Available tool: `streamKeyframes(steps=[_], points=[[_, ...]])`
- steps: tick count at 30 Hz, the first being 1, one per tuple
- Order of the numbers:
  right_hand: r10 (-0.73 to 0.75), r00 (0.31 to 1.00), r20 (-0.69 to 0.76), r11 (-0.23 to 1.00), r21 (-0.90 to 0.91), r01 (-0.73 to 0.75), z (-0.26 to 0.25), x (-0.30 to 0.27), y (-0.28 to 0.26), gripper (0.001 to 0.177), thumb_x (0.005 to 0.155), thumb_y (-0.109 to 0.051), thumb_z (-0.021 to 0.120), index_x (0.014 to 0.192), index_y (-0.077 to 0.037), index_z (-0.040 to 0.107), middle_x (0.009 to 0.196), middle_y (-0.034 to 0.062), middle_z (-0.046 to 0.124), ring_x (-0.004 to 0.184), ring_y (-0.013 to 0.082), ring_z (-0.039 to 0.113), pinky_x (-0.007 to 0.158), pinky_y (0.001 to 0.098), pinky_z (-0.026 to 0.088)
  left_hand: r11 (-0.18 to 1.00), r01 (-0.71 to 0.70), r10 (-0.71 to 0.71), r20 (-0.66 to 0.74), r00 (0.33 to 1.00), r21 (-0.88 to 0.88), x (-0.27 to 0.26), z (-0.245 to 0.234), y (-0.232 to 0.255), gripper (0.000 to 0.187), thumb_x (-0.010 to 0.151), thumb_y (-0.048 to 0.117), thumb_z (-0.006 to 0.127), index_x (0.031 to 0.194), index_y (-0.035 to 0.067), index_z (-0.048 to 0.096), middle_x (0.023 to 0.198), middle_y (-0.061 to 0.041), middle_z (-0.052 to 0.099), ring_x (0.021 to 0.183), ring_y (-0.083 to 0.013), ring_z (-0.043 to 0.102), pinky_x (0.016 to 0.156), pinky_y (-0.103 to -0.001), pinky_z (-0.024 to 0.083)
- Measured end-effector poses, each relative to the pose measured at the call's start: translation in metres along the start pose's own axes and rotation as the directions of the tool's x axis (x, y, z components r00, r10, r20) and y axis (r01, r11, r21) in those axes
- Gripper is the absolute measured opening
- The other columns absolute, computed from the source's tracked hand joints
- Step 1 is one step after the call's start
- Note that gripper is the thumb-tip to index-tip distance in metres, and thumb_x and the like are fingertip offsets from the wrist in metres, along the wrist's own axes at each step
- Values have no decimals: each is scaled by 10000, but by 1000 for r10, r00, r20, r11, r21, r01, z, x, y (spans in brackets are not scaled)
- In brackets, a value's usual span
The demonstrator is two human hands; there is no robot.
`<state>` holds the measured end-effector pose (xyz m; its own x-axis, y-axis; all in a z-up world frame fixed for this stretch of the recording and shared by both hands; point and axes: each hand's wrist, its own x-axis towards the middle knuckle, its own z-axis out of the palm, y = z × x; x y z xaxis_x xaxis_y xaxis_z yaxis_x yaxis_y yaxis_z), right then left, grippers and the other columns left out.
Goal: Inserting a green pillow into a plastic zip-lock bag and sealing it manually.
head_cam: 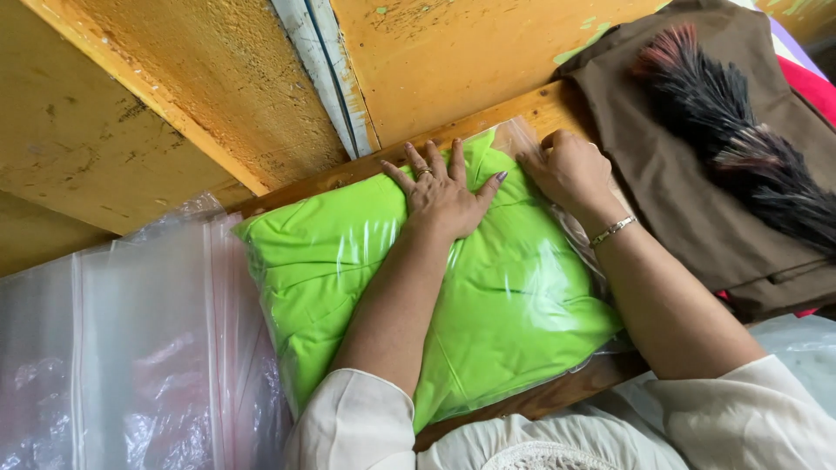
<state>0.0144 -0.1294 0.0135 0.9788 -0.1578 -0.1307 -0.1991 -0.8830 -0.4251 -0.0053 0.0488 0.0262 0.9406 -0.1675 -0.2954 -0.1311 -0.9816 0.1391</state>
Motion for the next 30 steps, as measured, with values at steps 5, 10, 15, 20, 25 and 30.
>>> streamKeyframes(steps=[5,10,15,20,25,30], points=[[108,989,102,984,134,-121,-3,22,0,579,826,-583,564,1156,-113,632,1103,178,638,1101,379,564,888,502,443,999,-1,1,6,1000,-32,0,-2,-1,880,831,689,-7,1499,116,-2,1549,-228,16,1398,-466,-112,1004,-713,-141],[117,992,53,929,346,-129,36,81,38,602,826,-625,633,1159,-124,634,1052,175,643,1055,367,587,844,491,465,999,-15,15,1,1000,-28,-4,-7,0,878,841,694,24,1495,112,-40,1544,-243,14,1397,-473,-105,1003,-718,-136],[109,994,22,879,464,-106,25,54,22,392,873,-472,633,1041,-122,681,904,124,660,942,303,627,800,430,474,999,-30,29,-53,998,-17,-4,-4,-1,863,860,688,76,1494,116,-49,1539,-245,56,1401,-475,-64,996,-724,-134],[58,993,-98,842,540,4,43,55,27,235,847,-437,670,944,-226,698,752,0,665,781,188,663,711,341,491,997,-42,34,-122,992,-62,-11,-9,-2,864,863,695,107,1498,123,-21,1535,-234,126,1413,-453,-6,1013,-715,-99],[17,960,-280,857,499,131,14,16,-4,110,900,-272,631,947,-175,653,684,-39,638,625,137,652,707,304,466,949,12,-63,-152,986,-316,-20,-32,-7,894,850,686,263,1461,41,166,1504,-239,205,1410,-440,64,1064,-681,37],[-76,923,-377,858,447,253,19,20,-1,103,899,-248,659,936,-153,644,687,-17,645,627,175,649,697,332,465,965,9,-52,-158,986,-261,-19,-53,-20,814,851,605,464,1376,5,299,1438,-247,271,1380,-500,78,1040,-707,114]])
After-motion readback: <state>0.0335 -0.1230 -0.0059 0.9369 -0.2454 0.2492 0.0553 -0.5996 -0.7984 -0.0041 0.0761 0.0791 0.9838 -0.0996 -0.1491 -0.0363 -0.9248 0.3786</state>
